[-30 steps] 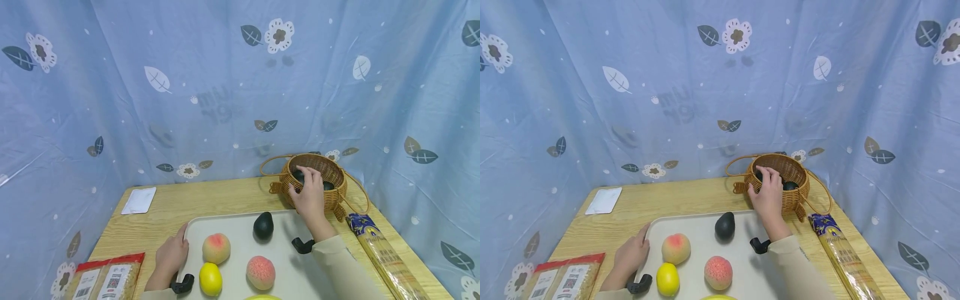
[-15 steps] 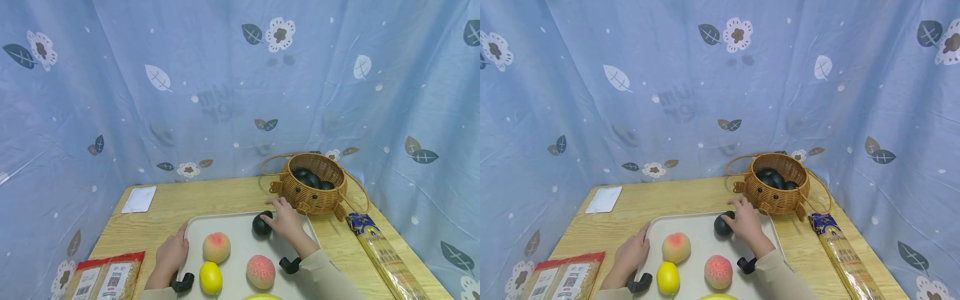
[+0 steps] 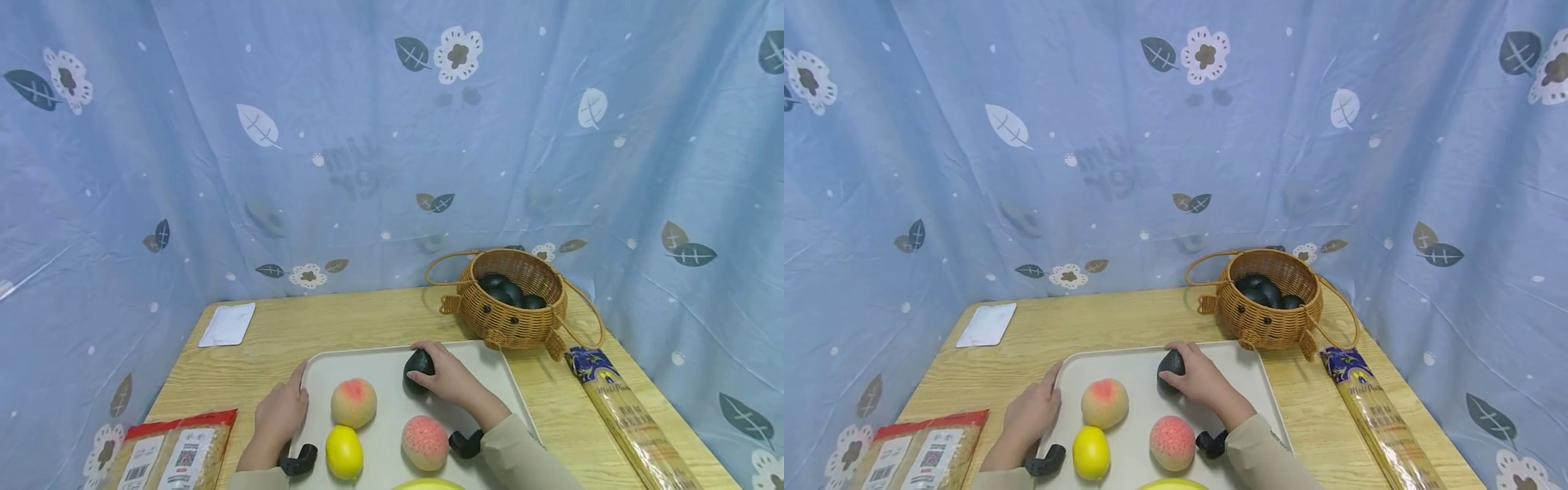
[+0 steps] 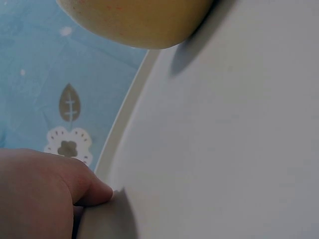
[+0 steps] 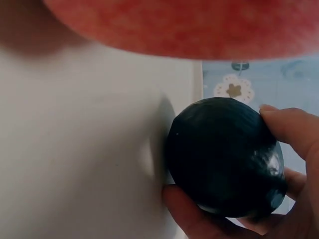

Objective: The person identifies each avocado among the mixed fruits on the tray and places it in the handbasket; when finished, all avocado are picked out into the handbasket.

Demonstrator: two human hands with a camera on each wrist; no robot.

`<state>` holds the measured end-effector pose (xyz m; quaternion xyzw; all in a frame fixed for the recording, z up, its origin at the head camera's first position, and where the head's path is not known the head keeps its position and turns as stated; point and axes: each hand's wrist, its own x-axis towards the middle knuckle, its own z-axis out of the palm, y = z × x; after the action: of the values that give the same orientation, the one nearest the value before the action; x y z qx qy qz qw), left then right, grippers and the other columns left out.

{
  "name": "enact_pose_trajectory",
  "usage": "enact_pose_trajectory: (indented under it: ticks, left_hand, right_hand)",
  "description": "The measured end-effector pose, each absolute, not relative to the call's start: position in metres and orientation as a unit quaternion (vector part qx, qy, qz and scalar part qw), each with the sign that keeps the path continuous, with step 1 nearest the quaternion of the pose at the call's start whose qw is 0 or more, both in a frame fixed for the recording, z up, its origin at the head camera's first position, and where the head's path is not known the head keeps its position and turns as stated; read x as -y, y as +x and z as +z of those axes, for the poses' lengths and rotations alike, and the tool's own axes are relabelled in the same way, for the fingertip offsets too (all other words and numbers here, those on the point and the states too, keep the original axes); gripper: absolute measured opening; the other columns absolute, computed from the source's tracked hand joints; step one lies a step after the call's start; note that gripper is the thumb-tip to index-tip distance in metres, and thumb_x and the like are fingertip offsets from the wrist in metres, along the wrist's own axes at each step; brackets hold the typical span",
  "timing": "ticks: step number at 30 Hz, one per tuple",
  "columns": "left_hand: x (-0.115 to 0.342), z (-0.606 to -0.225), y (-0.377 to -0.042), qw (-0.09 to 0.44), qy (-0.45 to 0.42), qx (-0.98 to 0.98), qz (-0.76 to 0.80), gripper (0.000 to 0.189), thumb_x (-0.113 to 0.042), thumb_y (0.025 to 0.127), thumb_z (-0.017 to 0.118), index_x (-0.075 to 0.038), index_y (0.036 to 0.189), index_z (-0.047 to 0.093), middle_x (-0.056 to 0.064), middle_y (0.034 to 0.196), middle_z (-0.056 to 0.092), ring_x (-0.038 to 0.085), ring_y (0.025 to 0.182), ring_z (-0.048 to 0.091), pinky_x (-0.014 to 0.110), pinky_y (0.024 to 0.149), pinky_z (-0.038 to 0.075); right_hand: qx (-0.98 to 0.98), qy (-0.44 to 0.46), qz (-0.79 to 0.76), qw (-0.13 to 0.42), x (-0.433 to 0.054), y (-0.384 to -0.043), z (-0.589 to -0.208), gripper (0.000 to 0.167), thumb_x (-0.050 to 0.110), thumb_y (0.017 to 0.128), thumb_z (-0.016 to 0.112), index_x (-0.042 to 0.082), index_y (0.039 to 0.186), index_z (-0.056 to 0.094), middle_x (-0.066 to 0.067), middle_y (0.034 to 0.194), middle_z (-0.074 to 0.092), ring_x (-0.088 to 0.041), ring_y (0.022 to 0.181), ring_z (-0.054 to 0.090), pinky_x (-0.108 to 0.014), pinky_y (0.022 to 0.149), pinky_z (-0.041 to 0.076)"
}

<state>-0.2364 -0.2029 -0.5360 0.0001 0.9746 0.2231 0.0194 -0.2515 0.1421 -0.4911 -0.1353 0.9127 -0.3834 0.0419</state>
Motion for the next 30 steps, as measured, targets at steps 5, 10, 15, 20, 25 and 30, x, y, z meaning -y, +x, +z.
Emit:
enact_pose_trajectory:
  ticks: [5,10,15,20,25,30]
  left_hand:
    - [0.203,-0.536,-0.237,0.02,0.001,-0.976,0.216,0.058,-0.02,0.105,0.05,-0.005,0.16,0.039,0.006,0.073,0.051,0.021,0.062,0.049,0.035,0.051,0.039]
    - [0.203,-0.536,-0.238,0.017,0.002,-0.977,0.213,0.058,-0.02,0.105,0.051,-0.005,0.16,0.039,0.008,0.077,0.055,0.022,0.065,0.051,0.035,0.052,0.039]
    - [0.201,-0.535,-0.236,0.018,-0.001,-0.977,0.212,0.058,-0.02,0.105,0.051,-0.005,0.16,0.04,0.008,0.077,0.055,0.022,0.065,0.051,0.035,0.052,0.039]
    - [0.201,-0.533,-0.235,0.017,0.001,-0.976,0.218,0.058,-0.02,0.105,0.05,-0.004,0.16,0.04,0.008,0.076,0.054,0.022,0.065,0.051,0.035,0.052,0.04]
    - [0.202,-0.533,-0.235,0.016,-0.001,-0.977,0.215,0.058,-0.02,0.105,0.051,-0.005,0.16,0.04,0.009,0.078,0.057,0.023,0.067,0.053,0.036,0.053,0.04]
    - [0.203,-0.536,-0.237,0.017,-0.001,-0.977,0.213,0.058,-0.02,0.105,0.051,-0.005,0.16,0.04,0.009,0.08,0.058,0.023,0.069,0.053,0.036,0.054,0.04]
  right_hand:
    - [-0.912,-0.129,-0.389,0.031,-0.144,-0.25,-0.493,0.05,0.024,0.097,0.077,0.012,0.143,0.058,-0.016,0.142,0.054,-0.039,0.13,0.056,-0.059,0.105,0.045]
    - [-0.914,-0.115,-0.388,0.005,-0.147,-0.251,-0.489,0.047,0.02,0.097,0.077,0.013,0.14,0.06,-0.016,0.138,0.055,-0.039,0.127,0.058,-0.059,0.103,0.047]
    - [-0.914,-0.098,-0.392,-0.034,-0.152,-0.25,-0.482,0.05,0.02,0.095,0.079,0.012,0.141,0.06,-0.016,0.137,0.056,-0.041,0.126,0.059,-0.059,0.1,0.049]
    - [-0.905,-0.08,-0.409,-0.086,-0.161,-0.253,-0.465,0.06,0.019,0.093,0.081,0.013,0.147,0.054,-0.018,0.139,0.051,-0.046,0.126,0.058,-0.062,0.099,0.049]
    - [-0.892,-0.068,-0.424,-0.141,-0.175,-0.259,-0.443,0.071,0.019,0.091,0.084,0.011,0.152,0.049,-0.021,0.141,0.047,-0.046,0.128,0.054,-0.063,0.1,0.047]
    - [-0.88,-0.058,-0.431,-0.194,-0.194,-0.265,-0.421,0.071,0.015,0.092,0.083,0.01,0.152,0.047,-0.023,0.142,0.043,-0.044,0.119,0.055,-0.058,0.091,0.05]
